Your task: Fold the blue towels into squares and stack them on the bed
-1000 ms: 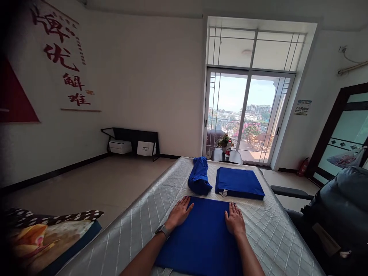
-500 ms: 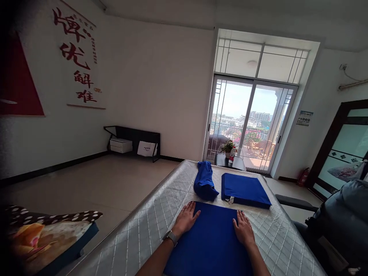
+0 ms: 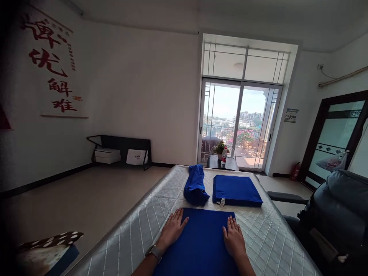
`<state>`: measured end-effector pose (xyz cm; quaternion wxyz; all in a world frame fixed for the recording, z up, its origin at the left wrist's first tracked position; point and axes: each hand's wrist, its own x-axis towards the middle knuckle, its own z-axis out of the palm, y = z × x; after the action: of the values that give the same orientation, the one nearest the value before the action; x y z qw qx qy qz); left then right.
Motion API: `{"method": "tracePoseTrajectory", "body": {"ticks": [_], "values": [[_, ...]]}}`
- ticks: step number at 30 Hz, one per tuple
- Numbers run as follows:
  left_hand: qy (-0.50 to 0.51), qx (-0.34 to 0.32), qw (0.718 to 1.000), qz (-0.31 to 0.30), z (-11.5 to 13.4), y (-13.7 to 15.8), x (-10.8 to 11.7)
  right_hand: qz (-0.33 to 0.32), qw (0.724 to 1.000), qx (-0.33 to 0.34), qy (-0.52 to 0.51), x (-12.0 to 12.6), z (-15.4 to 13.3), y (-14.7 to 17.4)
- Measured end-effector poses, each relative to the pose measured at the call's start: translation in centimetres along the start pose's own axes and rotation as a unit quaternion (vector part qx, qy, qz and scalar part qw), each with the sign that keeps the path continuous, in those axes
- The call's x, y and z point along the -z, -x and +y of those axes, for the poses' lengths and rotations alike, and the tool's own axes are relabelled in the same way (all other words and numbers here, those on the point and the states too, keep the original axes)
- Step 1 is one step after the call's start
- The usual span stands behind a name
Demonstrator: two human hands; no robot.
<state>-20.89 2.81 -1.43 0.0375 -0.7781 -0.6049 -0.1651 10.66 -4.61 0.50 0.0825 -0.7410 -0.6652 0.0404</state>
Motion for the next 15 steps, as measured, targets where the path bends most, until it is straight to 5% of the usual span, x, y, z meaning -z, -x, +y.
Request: {"method": "tracePoseTrajectory", "body": {"ticks": [5,11,15], "values": [[-0.023,-0.008,0.998,0.055,3.2,0.9,1.1,-0.004,0.999,0.001,-0.034,0.6,-0.1,0.2],[0.033,-0.191,0.981,-0.023,14.9,1.7,0.0,0.001,0.999,0.013,-0.052,1.1,0.1,0.7],[0.065,-0.214,0.974,-0.03,20.9,1.0,-0.5,-0.002,0.998,0.04,-0.046,1.1,0.5,1.0]]}}
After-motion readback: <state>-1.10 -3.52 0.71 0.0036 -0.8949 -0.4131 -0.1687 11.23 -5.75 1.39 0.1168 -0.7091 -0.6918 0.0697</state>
